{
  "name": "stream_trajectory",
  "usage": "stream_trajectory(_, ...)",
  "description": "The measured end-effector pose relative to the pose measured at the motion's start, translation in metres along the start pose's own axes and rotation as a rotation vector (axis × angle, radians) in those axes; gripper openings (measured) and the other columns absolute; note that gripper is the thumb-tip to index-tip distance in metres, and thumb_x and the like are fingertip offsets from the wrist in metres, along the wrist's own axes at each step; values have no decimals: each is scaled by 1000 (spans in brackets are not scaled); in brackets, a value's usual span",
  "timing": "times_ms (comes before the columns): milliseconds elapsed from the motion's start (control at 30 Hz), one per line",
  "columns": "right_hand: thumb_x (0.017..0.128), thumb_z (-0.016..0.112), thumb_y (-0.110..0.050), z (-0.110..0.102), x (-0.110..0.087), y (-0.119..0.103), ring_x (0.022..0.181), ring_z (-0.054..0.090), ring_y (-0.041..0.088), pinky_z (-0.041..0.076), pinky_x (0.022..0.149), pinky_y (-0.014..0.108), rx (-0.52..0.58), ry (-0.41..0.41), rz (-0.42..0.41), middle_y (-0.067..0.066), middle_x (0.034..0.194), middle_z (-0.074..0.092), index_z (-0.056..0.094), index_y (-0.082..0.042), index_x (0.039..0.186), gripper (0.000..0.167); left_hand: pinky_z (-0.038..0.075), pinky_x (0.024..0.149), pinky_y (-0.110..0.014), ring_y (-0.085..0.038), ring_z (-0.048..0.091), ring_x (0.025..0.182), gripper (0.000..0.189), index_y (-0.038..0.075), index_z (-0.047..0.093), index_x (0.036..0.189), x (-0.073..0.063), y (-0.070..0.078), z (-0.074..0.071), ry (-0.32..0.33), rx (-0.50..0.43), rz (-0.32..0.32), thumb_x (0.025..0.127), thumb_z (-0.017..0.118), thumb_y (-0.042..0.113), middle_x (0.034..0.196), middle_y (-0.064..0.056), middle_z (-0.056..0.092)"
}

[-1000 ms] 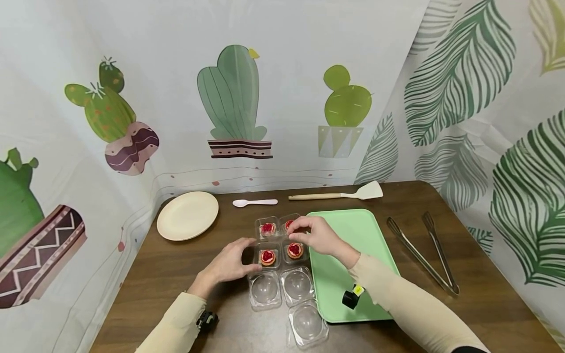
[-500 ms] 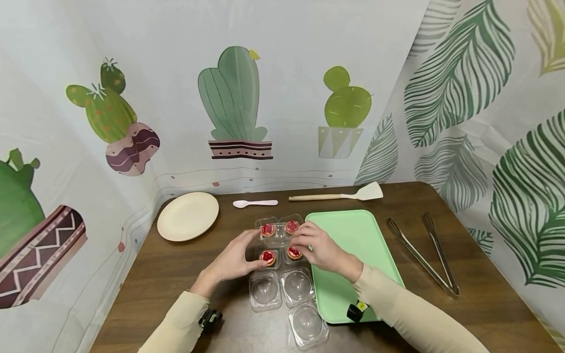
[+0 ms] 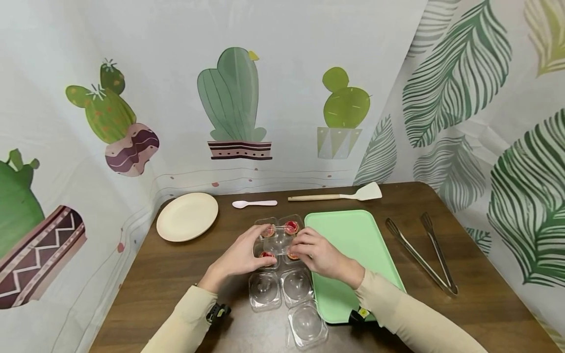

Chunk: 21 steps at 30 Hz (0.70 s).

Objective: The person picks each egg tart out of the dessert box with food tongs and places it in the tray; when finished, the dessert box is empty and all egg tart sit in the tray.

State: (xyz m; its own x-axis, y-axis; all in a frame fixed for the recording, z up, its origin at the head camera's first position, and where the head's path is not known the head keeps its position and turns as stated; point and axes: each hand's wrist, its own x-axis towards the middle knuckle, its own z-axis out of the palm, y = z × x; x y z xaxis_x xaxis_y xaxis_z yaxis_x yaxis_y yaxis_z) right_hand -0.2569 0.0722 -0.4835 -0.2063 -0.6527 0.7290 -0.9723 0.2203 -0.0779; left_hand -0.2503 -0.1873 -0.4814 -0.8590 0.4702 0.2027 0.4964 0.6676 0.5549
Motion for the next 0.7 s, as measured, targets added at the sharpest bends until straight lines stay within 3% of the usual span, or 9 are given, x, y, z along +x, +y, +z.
stream_trajectory(167,79,75,0,0,0,-2,96,59,20,50,91,26,10,-4,-2,3,92,70,73,-8,91,15,48,100,-40,-21,56,118,87,9,43,144,1,0,0,13,3,30,74,82,44,134,-4,56)
stream_trajectory(233,76,78,-2,-1,-1,-3,99,58,20,50,92,28,41,5,44,5,97,68,72,-8,95,20,49,99,-41,-20,57,116,85,8,45,142,1,-1,0,20,-15,45,74,82,42,131,-5,57)
stream_trajectory(367,74,83,-20,-3,0,-6,114,55,26,50,98,42,118,-4,292,13,122,60,63,-3,122,55,51,96,-46,-25,59,112,82,6,47,140,2,-1,-1,30,-64,64,74,83,40,129,-8,58)
stream_trajectory(500,70,84,-44,-5,3,-9,133,45,35,41,104,59,178,-101,592,15,147,43,39,-8,148,96,51,95,-48,-25,59,111,82,8,47,139,1,0,-2,30,-70,63,74,83,40,130,-9,58)
stream_trajectory(600,69,84,-48,-3,4,-8,136,41,38,37,107,60,230,-167,697,16,151,41,34,-9,151,103,51,96,-47,-21,58,113,82,9,47,140,1,1,-2,24,-50,61,74,82,42,131,-8,58)
stream_trajectory(700,69,85,-46,1,3,-6,135,43,37,37,109,56,267,-193,724,17,149,44,35,-7,150,103,50,96,-46,-19,57,114,82,9,46,140,0,1,-3,21,-43,68,74,82,43,131,-7,58)
